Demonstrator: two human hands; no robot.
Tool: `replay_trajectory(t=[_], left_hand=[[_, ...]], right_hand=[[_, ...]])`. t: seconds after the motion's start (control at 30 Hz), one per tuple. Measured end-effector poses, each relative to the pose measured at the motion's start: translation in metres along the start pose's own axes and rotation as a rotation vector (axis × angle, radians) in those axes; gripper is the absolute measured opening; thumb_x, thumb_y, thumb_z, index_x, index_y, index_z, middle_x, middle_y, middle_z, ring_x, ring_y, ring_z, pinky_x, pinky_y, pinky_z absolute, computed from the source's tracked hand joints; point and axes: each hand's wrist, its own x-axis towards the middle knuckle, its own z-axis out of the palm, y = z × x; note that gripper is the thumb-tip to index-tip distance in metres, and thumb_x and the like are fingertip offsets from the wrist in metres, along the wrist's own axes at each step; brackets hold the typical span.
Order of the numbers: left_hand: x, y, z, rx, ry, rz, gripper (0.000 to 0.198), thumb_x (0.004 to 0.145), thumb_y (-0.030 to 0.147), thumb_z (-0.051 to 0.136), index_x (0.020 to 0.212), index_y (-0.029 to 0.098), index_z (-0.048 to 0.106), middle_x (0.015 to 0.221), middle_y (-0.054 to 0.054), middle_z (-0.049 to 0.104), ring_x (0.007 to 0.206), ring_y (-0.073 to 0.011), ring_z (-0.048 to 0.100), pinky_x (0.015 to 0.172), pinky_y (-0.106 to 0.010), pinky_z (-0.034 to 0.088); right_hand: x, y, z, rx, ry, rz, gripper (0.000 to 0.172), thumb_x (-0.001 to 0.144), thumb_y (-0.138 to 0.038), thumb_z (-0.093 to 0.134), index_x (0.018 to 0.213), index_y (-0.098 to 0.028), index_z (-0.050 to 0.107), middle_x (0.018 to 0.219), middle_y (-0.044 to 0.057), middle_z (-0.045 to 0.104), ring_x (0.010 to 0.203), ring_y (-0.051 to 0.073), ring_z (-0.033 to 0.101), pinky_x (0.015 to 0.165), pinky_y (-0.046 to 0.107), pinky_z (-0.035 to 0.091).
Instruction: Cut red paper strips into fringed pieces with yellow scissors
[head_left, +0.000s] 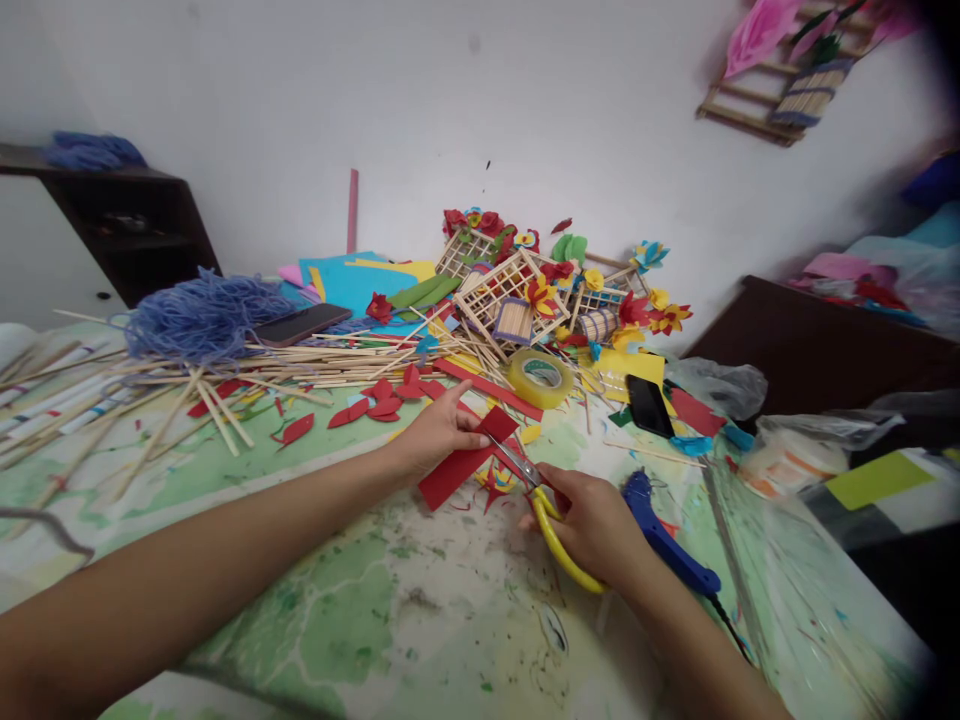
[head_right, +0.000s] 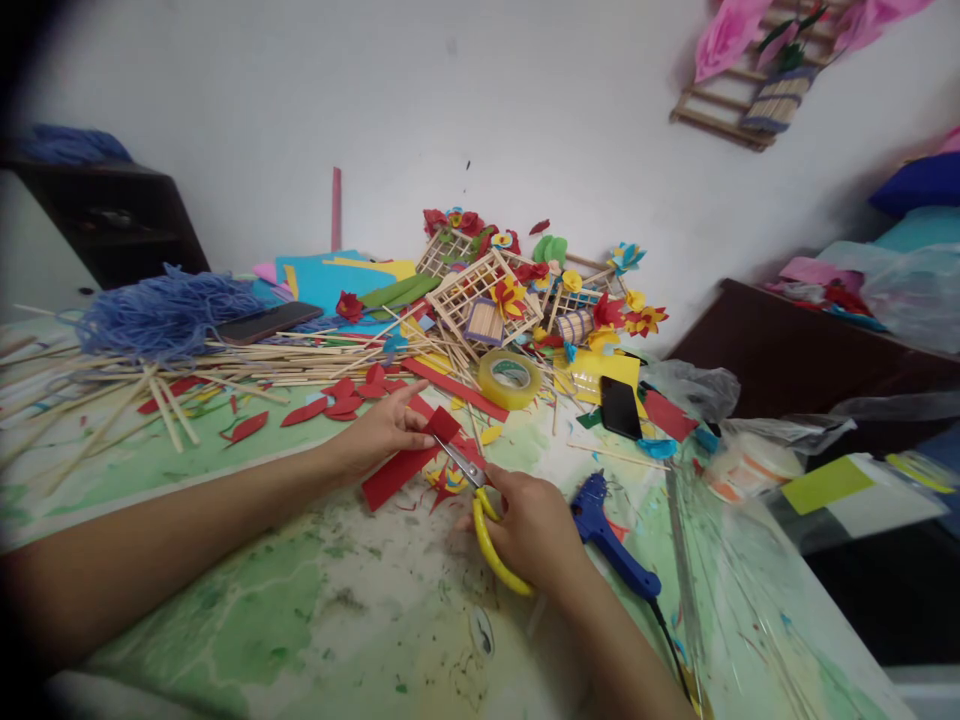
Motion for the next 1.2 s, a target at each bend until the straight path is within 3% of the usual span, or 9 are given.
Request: replay_trajectory(t=[0.33,0.67,0.8,0.93,1.0,1.1,1.17,1.2], left_hand=[[0.001,0.0,-0.001,0.012,-0.004,-0.013,0.103,0.057,0.013,0.075,0.14,0.015,0.013,0.061,0.005,0.059,0.054,-0.0098,0.055,0.054,-0.02,0.04],[0.004,-0.005,-0.005,0.031,-0.021,0.037,0.101,0.057,0.014,0.074,0.14,0.02,0.018,0.06,0.009,0.05,0.053,-0.0064,0.049,0.052,-0.018,0.034],[0.006,-0.007,-0.007,0.109,-0.034,0.034,0.1,0.058,0.017,0.073,0.14,0.018,0.016,0.06,0.008,0.053,0.052,-0.0071,0.049,0.053,-0.019,0.034],[0.007,-0.01,-0.011,0.209,-0.022,-0.023,0.099,0.057,0.017,0.073,0.139,0.014,0.018,0.062,0.005,0.058,0.058,-0.0109,0.054,0.057,-0.021,0.037],[0.009,-0.012,-0.012,0.254,-0.005,-0.044,0.092,0.055,0.018,0.074,0.135,0.013,0.029,0.062,0.004,0.059,0.058,-0.0121,0.054,0.056,-0.022,0.037],[0.013,-0.016,-0.015,0.279,0.069,0.004,0.055,0.057,0.025,0.074,0.109,0.015,0.058,0.071,-0.001,0.063,0.066,-0.0146,0.056,0.06,-0.024,0.04],[0.016,-0.017,-0.016,0.234,0.107,0.041,0.033,0.064,0.037,0.069,0.089,0.016,0.066,0.081,-0.004,0.066,0.076,-0.017,0.057,0.067,-0.026,0.042],[0.017,-0.017,-0.016,0.2,0.122,0.042,0.032,0.067,0.042,0.065,0.084,0.016,0.067,0.084,-0.005,0.067,0.078,-0.0177,0.057,0.07,-0.026,0.042]], right_hand=[[0.001,-0.003,-0.003,-0.004,-0.004,0.015,0.036,0.077,-0.044,0.052,0.104,-0.022,0.062,0.071,0.002,0.063,0.058,0.014,0.05,0.053,0.022,0.028],[0.001,-0.004,-0.003,-0.081,0.031,0.038,0.044,0.076,-0.046,0.052,0.111,-0.02,0.061,0.083,0.006,0.068,0.066,0.016,0.058,0.056,0.023,0.034],[0.001,-0.003,-0.002,-0.116,0.062,0.037,0.04,0.078,-0.04,0.051,0.113,-0.022,0.059,0.093,0.006,0.068,0.074,0.018,0.061,0.063,0.025,0.039],[0.002,0.002,-0.001,-0.165,0.108,0.105,0.046,0.075,-0.046,0.054,0.114,-0.022,0.059,0.098,0.008,0.068,0.077,0.02,0.062,0.065,0.026,0.041],[0.002,0.004,-0.001,-0.19,0.126,0.123,0.045,0.076,-0.046,0.054,0.114,-0.022,0.058,0.094,0.007,0.069,0.073,0.02,0.062,0.062,0.027,0.04],[0.003,0.004,-0.003,-0.214,0.126,0.103,0.041,0.076,-0.043,0.054,0.112,-0.024,0.059,0.088,0.004,0.069,0.071,0.019,0.061,0.06,0.026,0.039],[0.002,0.002,-0.003,-0.215,0.109,0.067,0.04,0.076,-0.043,0.054,0.111,-0.024,0.059,0.088,0.004,0.069,0.072,0.019,0.061,0.06,0.025,0.038],[0.002,0.001,-0.002,-0.214,0.1,0.047,0.039,0.077,-0.043,0.053,0.111,-0.024,0.059,0.089,0.004,0.068,0.074,0.019,0.062,0.061,0.025,0.038]])
